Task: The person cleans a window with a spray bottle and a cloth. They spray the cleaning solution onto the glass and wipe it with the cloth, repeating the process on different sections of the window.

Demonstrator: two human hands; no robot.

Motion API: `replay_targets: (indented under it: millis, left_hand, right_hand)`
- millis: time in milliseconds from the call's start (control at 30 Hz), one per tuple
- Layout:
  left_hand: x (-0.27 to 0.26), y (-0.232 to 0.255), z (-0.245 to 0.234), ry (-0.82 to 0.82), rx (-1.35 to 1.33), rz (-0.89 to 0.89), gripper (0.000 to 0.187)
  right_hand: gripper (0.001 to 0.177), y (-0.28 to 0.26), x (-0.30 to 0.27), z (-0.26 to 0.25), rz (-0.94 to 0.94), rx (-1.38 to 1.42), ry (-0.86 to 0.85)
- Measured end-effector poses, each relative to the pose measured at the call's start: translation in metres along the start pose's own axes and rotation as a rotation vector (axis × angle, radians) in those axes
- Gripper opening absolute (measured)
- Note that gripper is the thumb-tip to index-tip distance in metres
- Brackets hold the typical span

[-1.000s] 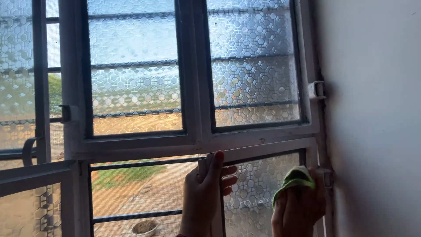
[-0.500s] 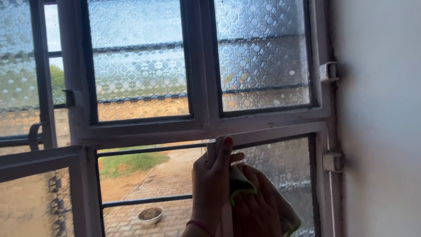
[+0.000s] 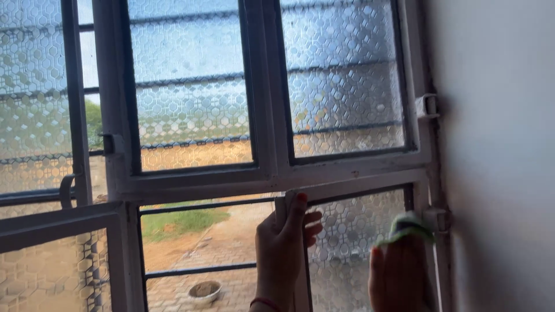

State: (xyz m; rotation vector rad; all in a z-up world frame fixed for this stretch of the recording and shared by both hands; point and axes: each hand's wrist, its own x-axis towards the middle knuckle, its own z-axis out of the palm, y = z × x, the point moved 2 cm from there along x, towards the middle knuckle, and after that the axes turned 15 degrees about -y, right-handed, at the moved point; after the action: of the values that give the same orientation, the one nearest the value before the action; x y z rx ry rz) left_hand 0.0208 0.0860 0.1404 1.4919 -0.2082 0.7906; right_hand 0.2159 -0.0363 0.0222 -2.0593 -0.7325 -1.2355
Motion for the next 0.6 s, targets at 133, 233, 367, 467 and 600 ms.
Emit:
replay_targets:
  millis: [133, 233, 367, 467, 600]
  left_hand:
    - [0.002, -0.009, -0.002, -0.034, -0.084, 0.05, 0.046]
    - [0.003, -0.016, -0.002, -0.056, -0.076, 0.19, 0.046]
    - [0.005, -0.023, -0.008, 0.001, 0.003, 0.113, 0.051]
    - [0.007, -0.023, -0.009, -0.012, -0.016, 0.098, 0.051]
    - [0.009, -0.022, -0.013, -0.01, -0.018, 0.08, 0.052]
  right_hand:
    - [0.051, -0.052, 0.017, -0.024, 0.018, 0.197, 0.037]
    - [0.071, -0.093, 0.013, -0.042, -0.261, 0.079, 0.173]
    - [0.074, -0.102, -0.005, -0.042, -0.328, 0.131, 0.073]
    - [0.083, -0.099, -0.021, -0.035, -0.306, 0.084, -0.023]
    - [0.1, -0.085, -0.024, -0.028, -0.369, -0.021, -0.139]
